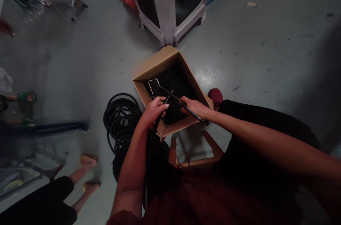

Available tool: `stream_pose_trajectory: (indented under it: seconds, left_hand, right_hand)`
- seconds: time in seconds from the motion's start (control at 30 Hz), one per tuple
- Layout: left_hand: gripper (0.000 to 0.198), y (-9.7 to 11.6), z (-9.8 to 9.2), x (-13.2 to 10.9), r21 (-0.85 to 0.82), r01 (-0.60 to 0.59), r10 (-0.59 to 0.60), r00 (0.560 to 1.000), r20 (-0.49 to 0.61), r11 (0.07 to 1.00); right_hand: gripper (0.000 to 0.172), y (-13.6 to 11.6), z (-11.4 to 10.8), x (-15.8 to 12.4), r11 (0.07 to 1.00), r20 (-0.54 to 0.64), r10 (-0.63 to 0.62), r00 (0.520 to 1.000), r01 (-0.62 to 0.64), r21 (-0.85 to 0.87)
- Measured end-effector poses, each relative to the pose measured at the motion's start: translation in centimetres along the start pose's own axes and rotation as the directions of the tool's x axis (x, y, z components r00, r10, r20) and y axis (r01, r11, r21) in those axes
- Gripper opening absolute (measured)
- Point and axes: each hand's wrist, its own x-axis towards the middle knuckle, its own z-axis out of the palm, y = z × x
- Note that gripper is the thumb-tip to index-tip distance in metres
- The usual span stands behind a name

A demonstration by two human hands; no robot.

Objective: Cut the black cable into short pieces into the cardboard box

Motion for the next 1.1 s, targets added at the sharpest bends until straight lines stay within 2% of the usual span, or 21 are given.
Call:
stream_pose_trajectory:
  seconds: [0.1,0.2,0.5,0.77,0.83,0.93,1.03,1.1]
  left_hand:
    - [0.021,-0.4,0.0,0.0,0.073,-0.009,0.010,1.000,-0.022,0.997]
    - [0.016,-0.5,0.1,0.0,0.192,-0.019,0.029,0.998,-0.051,0.981]
    - [0.025,-1.6,0.6,0.8,0.539,-0.041,0.058,0.998,-0.014,0.842]
    - [0.029,-2.2,1.1,1.4,0.721,-0.047,0.071,0.997,-0.003,0.691]
    - [0.029,-2.2,1.1,1.5,0.702,-0.031,0.058,0.998,-0.014,0.711]
    - [0.030,-2.2,0.9,1.7,0.571,0.005,0.044,0.996,-0.072,0.821]
    - [0.034,-2.0,0.4,1.9,0.269,0.008,0.044,0.981,-0.187,0.963]
    - [0.036,-1.8,0.1,2.0,0.057,-0.032,0.045,0.966,-0.253,0.998]
  right_hand:
    - [0.025,0.2,0.3,0.1,0.999,0.015,0.004,1.000,-0.003,-0.035]
    - [0.024,0.4,0.8,0.3,0.997,0.023,0.010,1.000,-0.008,-0.070]
    - [0.027,1.9,2.3,1.2,0.992,0.056,0.078,0.995,-0.072,-0.104]
    - [0.026,3.1,3.1,1.5,0.974,0.070,0.118,0.991,-0.101,-0.202]
    - [0.024,3.4,3.0,1.5,0.973,0.071,0.110,0.991,-0.093,-0.212]
    - [0.021,3.5,2.7,1.4,0.977,0.042,0.060,0.997,-0.050,-0.209]
    - [0.022,3.1,2.3,1.4,0.994,0.006,0.013,1.000,-0.013,-0.104]
    - [0.025,2.7,2.0,1.3,0.999,-0.001,0.008,1.000,-0.008,0.032]
